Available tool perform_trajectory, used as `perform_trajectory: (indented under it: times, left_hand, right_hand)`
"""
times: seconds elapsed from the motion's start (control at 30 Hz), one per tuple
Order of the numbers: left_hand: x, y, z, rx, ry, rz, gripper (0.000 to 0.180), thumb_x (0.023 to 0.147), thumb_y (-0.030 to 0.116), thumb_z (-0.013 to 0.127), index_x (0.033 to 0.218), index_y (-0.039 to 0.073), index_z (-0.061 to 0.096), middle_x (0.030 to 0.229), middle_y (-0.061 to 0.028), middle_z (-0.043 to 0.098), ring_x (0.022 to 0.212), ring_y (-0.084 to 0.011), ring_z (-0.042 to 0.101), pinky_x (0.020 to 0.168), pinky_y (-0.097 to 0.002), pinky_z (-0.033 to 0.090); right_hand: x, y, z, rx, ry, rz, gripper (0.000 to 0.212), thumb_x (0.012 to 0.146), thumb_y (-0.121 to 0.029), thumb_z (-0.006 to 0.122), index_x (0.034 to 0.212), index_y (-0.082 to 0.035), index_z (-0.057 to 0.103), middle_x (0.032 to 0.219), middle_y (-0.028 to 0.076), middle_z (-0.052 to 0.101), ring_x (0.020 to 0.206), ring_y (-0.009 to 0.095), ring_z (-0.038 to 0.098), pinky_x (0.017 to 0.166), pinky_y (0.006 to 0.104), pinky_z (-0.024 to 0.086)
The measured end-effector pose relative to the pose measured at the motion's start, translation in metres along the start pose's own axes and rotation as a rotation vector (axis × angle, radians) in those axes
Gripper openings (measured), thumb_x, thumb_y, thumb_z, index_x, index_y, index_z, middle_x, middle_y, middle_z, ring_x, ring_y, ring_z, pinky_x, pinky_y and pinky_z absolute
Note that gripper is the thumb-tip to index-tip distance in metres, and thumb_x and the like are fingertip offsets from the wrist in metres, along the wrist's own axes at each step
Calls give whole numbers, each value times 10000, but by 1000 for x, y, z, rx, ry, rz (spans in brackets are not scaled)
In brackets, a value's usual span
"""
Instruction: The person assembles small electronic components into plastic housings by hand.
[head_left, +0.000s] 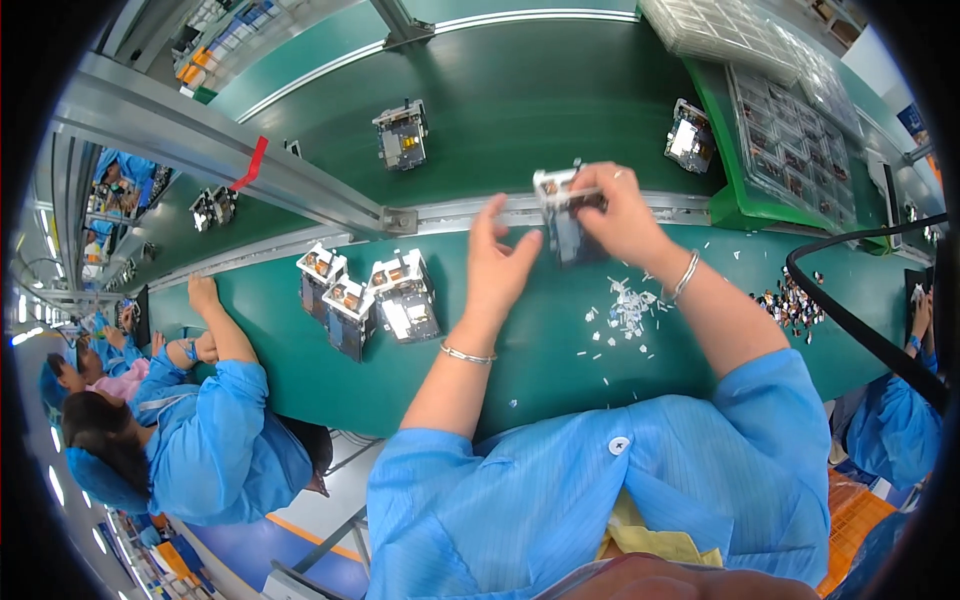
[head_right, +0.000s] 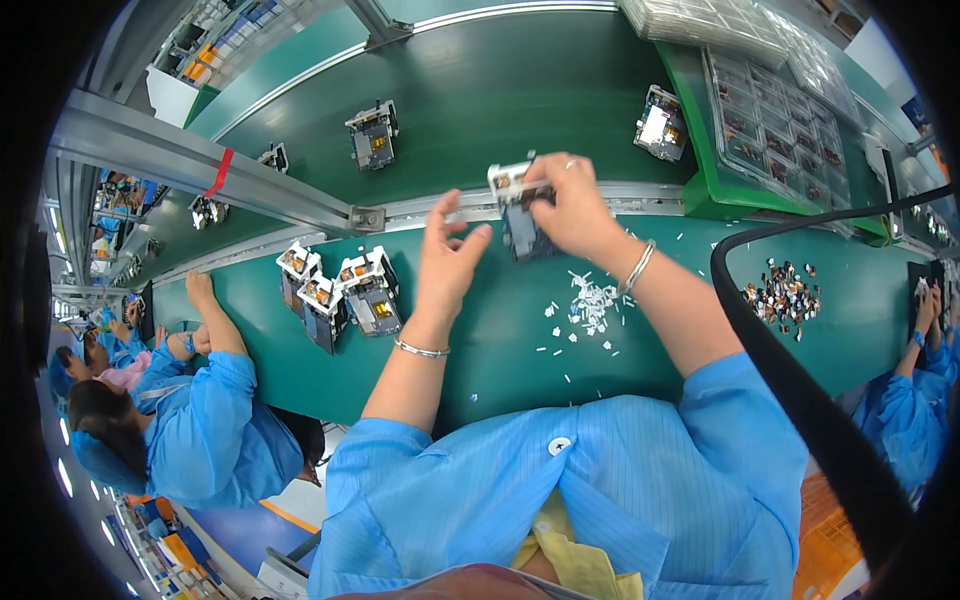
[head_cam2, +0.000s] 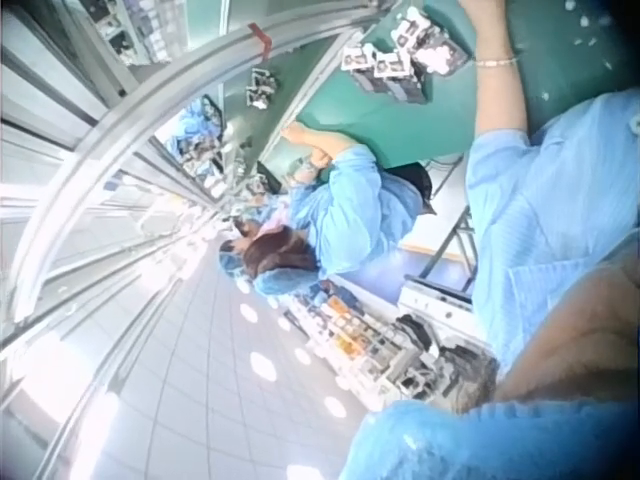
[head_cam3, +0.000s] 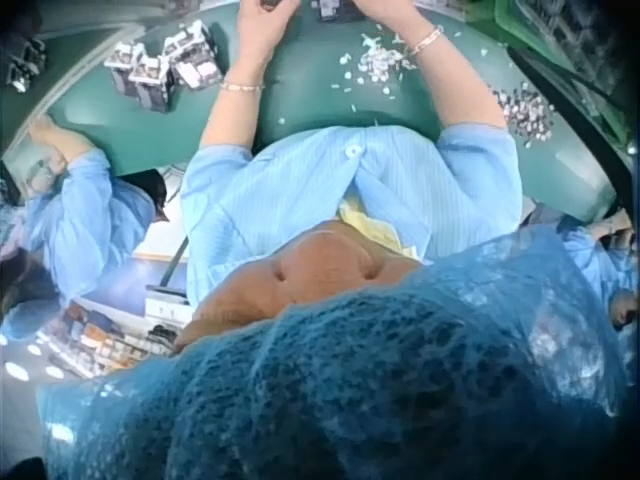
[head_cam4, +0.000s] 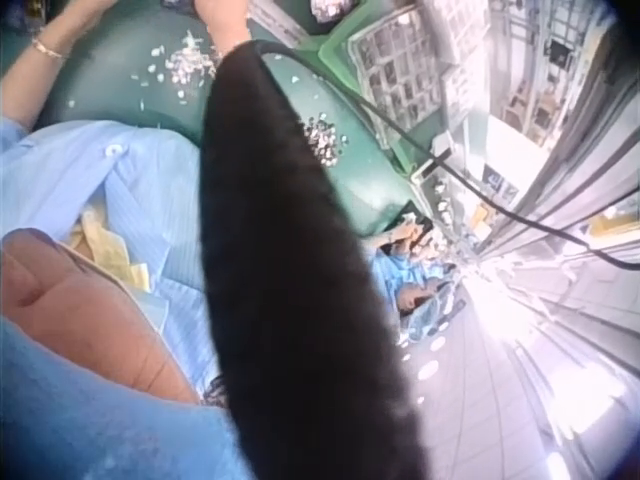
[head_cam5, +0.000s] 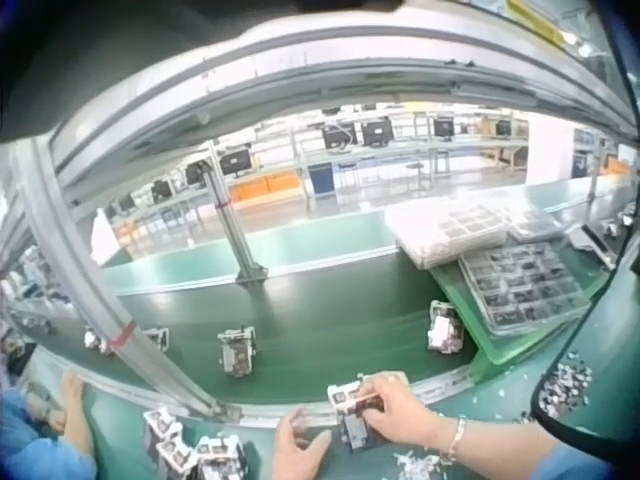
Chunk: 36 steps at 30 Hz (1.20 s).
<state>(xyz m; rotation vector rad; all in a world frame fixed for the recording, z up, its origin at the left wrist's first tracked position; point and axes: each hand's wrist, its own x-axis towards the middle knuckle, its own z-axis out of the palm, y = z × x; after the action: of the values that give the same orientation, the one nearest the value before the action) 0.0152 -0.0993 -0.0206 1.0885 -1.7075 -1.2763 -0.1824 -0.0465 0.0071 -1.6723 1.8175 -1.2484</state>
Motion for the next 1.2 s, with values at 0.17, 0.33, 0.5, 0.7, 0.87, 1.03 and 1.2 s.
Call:
perform_trajectory:
  times: [0.17,0.33,0.5,0.7,0.87,1.03,1.2]
  left_hand:
    - [67,4,-15,403,319,179,741,764,239,733,1380,18,385,1383,-233,410,1340,-381,331,1114,-470,235]
    - [143,-14,-23,788,535,63,918,693,322,734,1451,75,279,1418,-377,289,1339,-492,289,1097,-549,257]
    - [179,-44,-58,877,468,-129,912,683,322,717,1457,118,281,1316,-384,407,1179,-510,447,1039,-535,345]
    - [131,-3,-25,892,244,83,925,672,316,724,1473,126,301,1172,-335,522,1100,-445,495,984,-469,397]
    - [47,24,8,734,81,159,912,672,271,747,1466,95,334,1145,-269,518,1091,-412,486,980,-451,400]
    - [-31,21,11,736,35,220,931,703,247,813,1462,36,315,1266,-279,413,1138,-423,445,994,-476,383]
    - [-85,12,17,736,-23,267,925,734,272,809,1467,11,308,1304,-296,393,1176,-436,416,1015,-492,358]
  right_hand:
    - [59,25,-31,-198,284,-80,397,741,67,566,1109,-79,598,1277,142,536,1213,360,456,983,404,432]
    - [28,51,-16,-547,230,9,309,723,35,583,974,-109,691,1318,115,528,1320,341,400,1063,618,290]
    - [-48,22,-13,-282,256,-108,257,732,46,618,949,-79,674,1230,130,569,1256,361,450,1034,478,397]
    - [-147,19,-72,-265,267,111,259,778,54,621,992,-83,669,1091,90,627,1075,304,542,942,394,438]
    - [-194,63,-146,-598,522,299,207,810,-11,634,1011,-56,661,1063,121,636,1026,312,568,915,388,440]
    - [-222,105,-181,-868,618,532,371,883,-166,619,1244,-89,584,1297,149,559,1225,330,496,1009,491,372]
    - [-207,94,-148,-879,459,595,433,931,-259,579,1344,-132,540,1445,154,446,1395,347,323,1087,637,205]
